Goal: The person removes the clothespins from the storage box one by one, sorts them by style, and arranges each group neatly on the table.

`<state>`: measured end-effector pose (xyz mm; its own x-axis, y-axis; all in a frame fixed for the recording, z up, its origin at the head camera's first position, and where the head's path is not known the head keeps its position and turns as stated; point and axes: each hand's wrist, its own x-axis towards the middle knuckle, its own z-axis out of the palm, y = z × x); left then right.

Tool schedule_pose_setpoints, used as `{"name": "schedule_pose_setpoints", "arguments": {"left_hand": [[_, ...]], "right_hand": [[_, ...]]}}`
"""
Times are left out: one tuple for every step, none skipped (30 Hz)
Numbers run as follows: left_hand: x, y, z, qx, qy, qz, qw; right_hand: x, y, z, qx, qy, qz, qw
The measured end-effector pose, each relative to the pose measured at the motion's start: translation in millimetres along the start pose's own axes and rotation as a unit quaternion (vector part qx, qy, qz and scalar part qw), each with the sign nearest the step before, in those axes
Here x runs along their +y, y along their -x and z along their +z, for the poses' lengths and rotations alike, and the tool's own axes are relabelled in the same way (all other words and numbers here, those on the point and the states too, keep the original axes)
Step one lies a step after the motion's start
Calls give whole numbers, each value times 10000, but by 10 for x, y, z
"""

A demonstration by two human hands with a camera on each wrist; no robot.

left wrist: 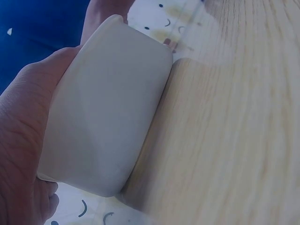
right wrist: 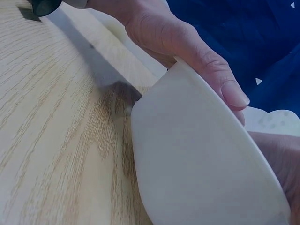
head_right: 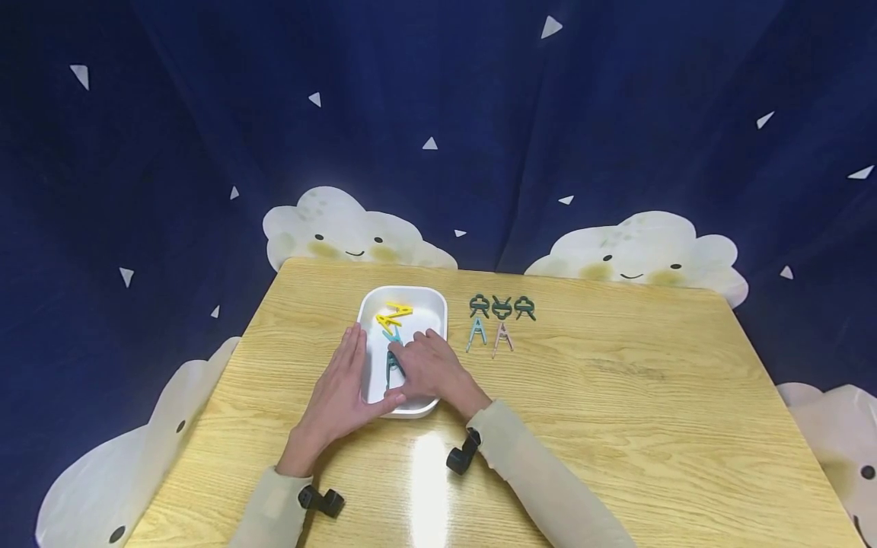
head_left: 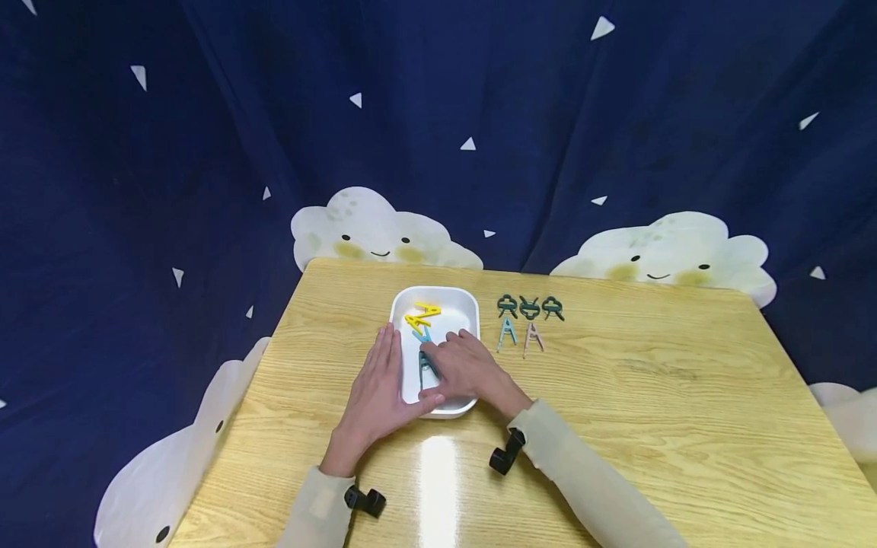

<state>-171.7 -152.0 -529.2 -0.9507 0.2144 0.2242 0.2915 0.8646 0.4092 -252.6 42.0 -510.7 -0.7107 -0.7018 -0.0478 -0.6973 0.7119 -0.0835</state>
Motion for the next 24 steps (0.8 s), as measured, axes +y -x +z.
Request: {"name": "schedule_pose_setpoints", "arguments": {"left_hand": [[1, 0, 0, -7, -1, -2, 10000], [1, -1, -1, -10, -4, -2, 10000], [2, -1, -2, -6, -7, -2, 10000], [3, -1, -4, -6, -5, -9, 10000], [4, -1, -5, 1, -6, -6, 10000], [4, -1, -6, 11, -7, -4, 10000], [3, -1, -7, 19, -9, -1, 10000], [3, -1, -7, 29, -9, 5, 10000], [2, -1, -8, 31, 0, 3, 10000], [2, -2, -9, 23, 8, 0, 10000], [2, -2, -8, 28, 15, 8, 10000], [2, -2, -9, 23, 26, 6, 10000], [3, -3, -10, 13, 38, 2, 10000], [4, -3, -11, 9, 48, -1, 10000], [4, -3, -11, 4, 52, -2, 10000], [5, -2, -10, 14, 48, 5, 10000], [5, -1, -9, 30, 42, 14, 10000], [3, 0, -8, 39, 36, 19, 10000], [2, 1, -5, 55, 31, 28, 10000], [1, 2, -3, 75, 22, 40, 10000], [-1, 3, 0, 89, 15, 49, 9999], [-3, 3, 1, 103, 15, 56, 9999], [-4, 3, 1, 108, 18, 60, 9999], [-5, 3, 1, 109, 24, 62, 9999]], "right_hand": [[-1, -1, 0, -21, -4, 7, 10000], [-2, -3, -2, -39, -3, 13, 10000], [-4, -4, -5, -55, -4, 21, 10000], [-5, -6, -6, -68, 5, 28, 10000], [-7, -8, -8, -80, 20, 34, 10000], [-7, -9, -8, -90, 45, 42, 9999], [-9, -10, -12, -95, 53, 50, 9999], [-10, -12, -14, -100, 66, 55, 9999], [-11, -12, -16, -107, 80, 62, 9999], [-11, -13, -16, -113, 88, 68, 9999], [-12, -13, -17, -114, 83, 75, 9999], [-12, -13, -17, -115, 78, 79, 9999], [-12, -14, -16, -120, 67, 85, 9999], [-12, -14, -15, -121, 55, 91, 9999], [-11, -14, -13, -123, 41, 98, 9999], [-10, -14, -11, -123, 18, 107, 9999], [-9, -12, -8, -121, 6, 111, 9999], [-9, -11, -4, -120, 1, 115, 9999], [-7, -10, -1, -114, -5, 119, 9999], [-6, -9, 3, -109, -1, 116, 9999], [-5, -8, 5, -97, 4, 107, 9999], [-4, -6, 5, -78, -2, 98, 9999], [-3, -5, 6, -57, 2, 89, 9999], [-2, -4, 7, -36, 3, 82, 10000]]}}
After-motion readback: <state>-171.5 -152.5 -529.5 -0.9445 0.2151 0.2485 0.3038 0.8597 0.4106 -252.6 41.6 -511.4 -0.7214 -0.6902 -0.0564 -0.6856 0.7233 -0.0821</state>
